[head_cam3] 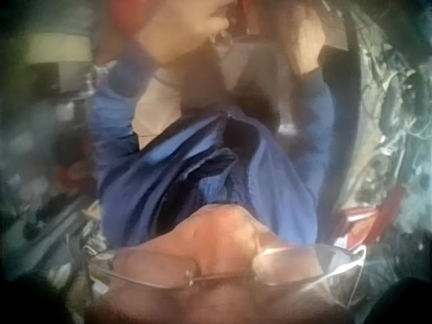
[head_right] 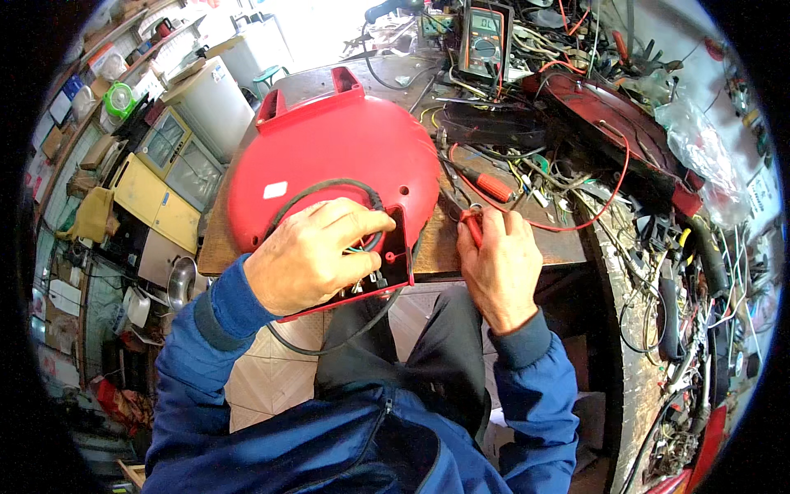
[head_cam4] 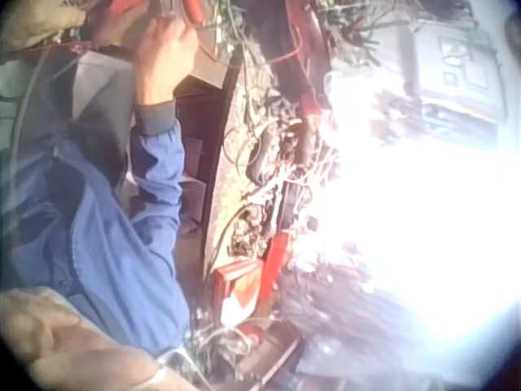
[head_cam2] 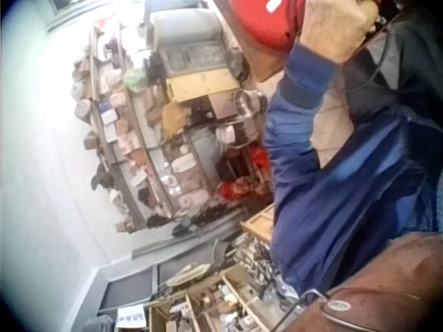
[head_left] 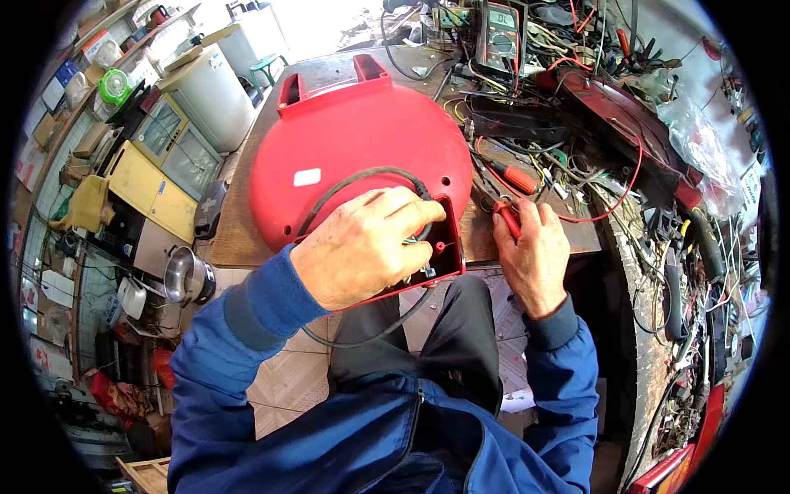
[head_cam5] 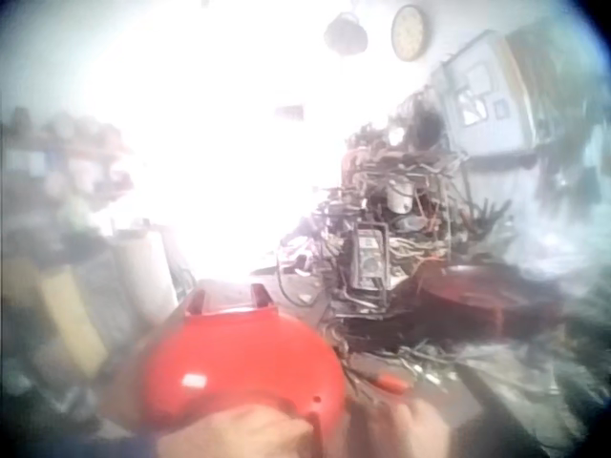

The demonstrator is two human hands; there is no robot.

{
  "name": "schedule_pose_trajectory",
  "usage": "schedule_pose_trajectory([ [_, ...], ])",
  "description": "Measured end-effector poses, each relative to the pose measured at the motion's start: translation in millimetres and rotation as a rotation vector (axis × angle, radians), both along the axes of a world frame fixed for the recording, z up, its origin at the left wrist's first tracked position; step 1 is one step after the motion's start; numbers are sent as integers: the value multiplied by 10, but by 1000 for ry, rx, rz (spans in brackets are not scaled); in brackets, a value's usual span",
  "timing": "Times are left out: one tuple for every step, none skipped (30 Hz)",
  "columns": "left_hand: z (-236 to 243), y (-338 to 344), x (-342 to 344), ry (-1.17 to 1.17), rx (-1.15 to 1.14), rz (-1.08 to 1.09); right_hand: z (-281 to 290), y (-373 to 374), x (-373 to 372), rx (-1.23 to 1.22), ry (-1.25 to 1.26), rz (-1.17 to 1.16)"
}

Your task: The person works on a red portable grill, first manipulating wires on its underside and then opening the control box. They use a screwdriver to adjust internal components and a multimeter to test electrical connections within the grill's wiring harness.

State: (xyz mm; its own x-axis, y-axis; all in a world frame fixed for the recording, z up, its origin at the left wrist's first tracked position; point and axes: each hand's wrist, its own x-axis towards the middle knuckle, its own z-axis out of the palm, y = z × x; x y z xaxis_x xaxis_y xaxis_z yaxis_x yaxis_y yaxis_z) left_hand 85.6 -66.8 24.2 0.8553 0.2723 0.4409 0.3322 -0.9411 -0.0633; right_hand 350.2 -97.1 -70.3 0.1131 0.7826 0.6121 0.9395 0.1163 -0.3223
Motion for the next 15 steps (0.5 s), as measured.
schedule_pose_trajectory([
  [14,-8,-9,-34,-6,-14,-40,50,-47,5,-1,-37],
  [34,-26,-29,-68,-12,-29,-80,99,-72,44,-3,-57],
  [53,-46,-65,-98,-18,-40,-118,141,-99,82,-1,-72],
  [56,-40,-114,-145,-40,-38,-143,171,-111,91,5,-72],
  [41,-31,-183,-174,-129,-41,-164,198,-115,101,11,-73],
  [12,-30,-269,-203,-219,-40,-181,228,-123,110,17,-72],
  [-2,-34,-333,-233,-308,-40,-186,263,-127,103,19,-68],
  [0,-43,-367,-248,-343,-36,-183,302,-126,96,20,-64],
  [2,-62,-382,-268,-333,-32,-177,338,-130,90,21,-56],
  [3,-82,-396,-288,-323,-28,-173,364,-131,35,44,-56],
  [1,-105,-412,-307,-312,-24,-185,378,-141,53,47,-55],
  [-52,-111,-407,-365,-310,-21,-206,377,-138,72,46,-61],
  [-78,-107,-427,-364,-306,-20,-228,371,-134,90,44,-66],
  [-93,-101,-455,-362,-303,-19,-222,342,-117,73,101,-41],
  [-102,-94,-473,-361,-303,-18,-252,331,-96,127,80,-43],
])
